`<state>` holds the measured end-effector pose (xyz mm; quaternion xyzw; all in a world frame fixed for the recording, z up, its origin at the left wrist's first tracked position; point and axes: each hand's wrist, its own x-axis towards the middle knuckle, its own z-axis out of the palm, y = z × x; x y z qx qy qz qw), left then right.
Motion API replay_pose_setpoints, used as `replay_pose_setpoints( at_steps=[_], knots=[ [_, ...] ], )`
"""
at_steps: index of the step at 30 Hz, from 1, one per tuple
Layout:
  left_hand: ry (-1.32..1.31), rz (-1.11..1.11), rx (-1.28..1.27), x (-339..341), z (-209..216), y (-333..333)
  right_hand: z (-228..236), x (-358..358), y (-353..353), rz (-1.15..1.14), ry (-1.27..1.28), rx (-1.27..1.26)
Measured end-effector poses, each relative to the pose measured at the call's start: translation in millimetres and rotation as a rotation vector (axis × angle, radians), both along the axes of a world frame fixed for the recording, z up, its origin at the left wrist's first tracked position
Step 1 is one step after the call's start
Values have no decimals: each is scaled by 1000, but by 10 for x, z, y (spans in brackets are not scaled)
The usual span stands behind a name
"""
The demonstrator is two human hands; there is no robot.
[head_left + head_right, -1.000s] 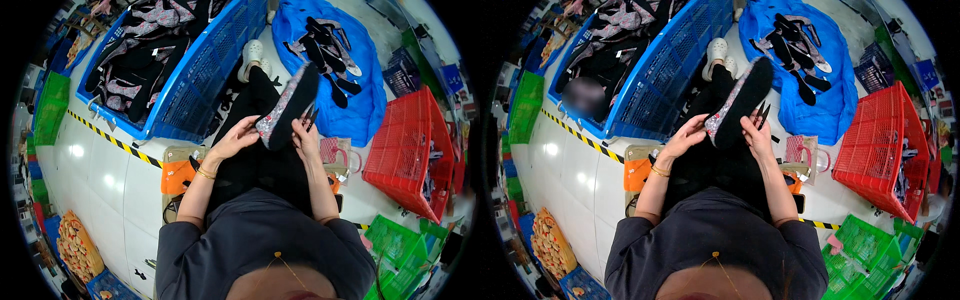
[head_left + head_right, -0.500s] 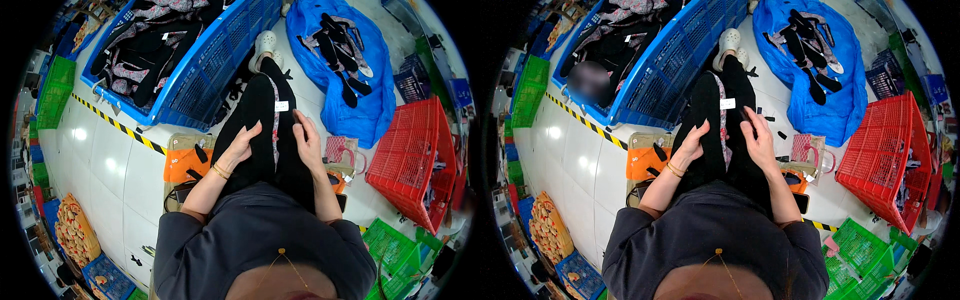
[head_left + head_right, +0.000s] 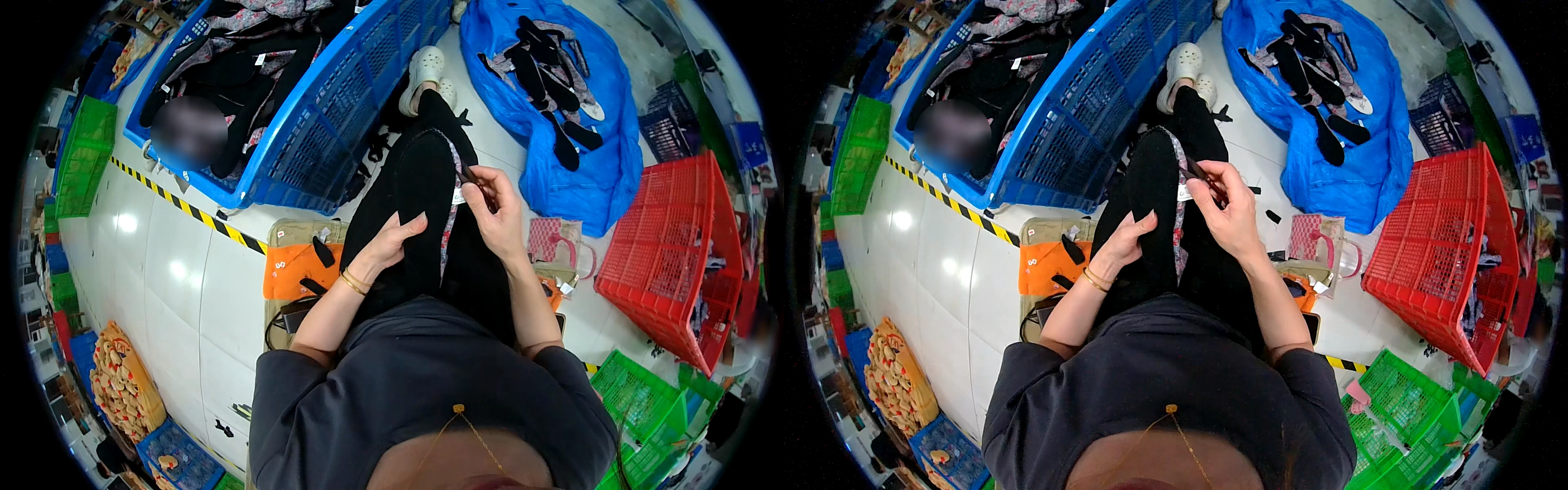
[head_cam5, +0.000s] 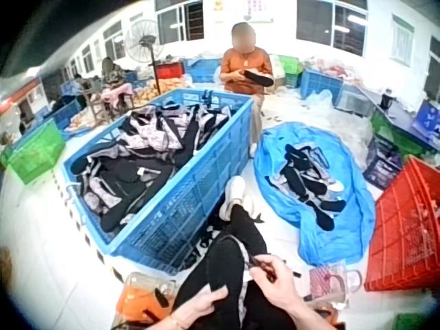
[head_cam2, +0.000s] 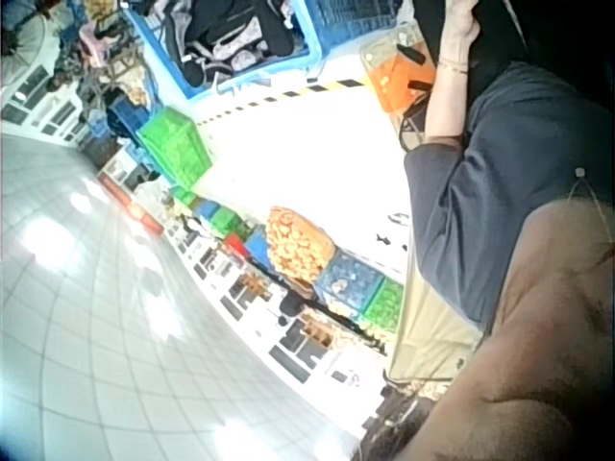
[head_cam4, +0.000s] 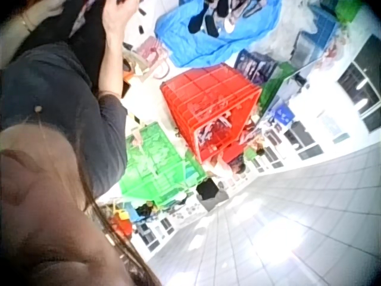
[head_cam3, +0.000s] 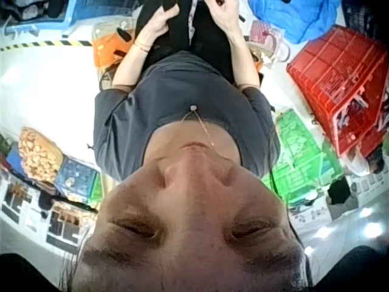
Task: The person sits on a low stool and repeatedly picks up floral-patterned slippers from a blue crate. They use scissors to trim loose threads and excess fabric from the edges of the slippers, then place the trimmed items into a red crate.
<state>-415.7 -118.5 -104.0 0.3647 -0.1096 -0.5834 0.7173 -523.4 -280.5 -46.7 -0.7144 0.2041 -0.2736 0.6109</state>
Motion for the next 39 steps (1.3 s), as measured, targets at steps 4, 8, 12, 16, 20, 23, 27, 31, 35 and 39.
replay_pose_setpoints(
  at_steps=[4, 8, 12, 16, 20, 23, 27, 31, 35, 39],
  knots=[
    [58, -58, -48, 24, -44, 15, -22, 22, -42, 35, -39, 2],
    [88, -94, -60, 30, -108, 37, 31, 18, -64, 83, -58, -47],
    [116, -99, -21, 49, -46, 56, 100, -18, -137, 156, 72, -101],
    [-295, -19, 63, 45, 119, 18, -97, 56, -277, 29, -80, 107],
    [-1185, 275, 186, 21, 381, -83, -109, 27, -436, -109, -173, 503],
    [-1540, 400, 253, 8, 498, -136, -133, -28, -412, -64, -166, 620],
    [-1677, 407, 305, -20, 467, -172, -125, -81, -369, -38, -163, 478],
    [-1705, 337, 292, -41, 498, -108, 2, -11, -364, 118, -206, 312],
    [-1627, 168, 172, -13, 485, 6, -201, -56, -494, 271, -102, 279],
    [-1638, 120, 126, 436, 761, 180, -317, 80, -711, -176, -160, 394]
  ],
)
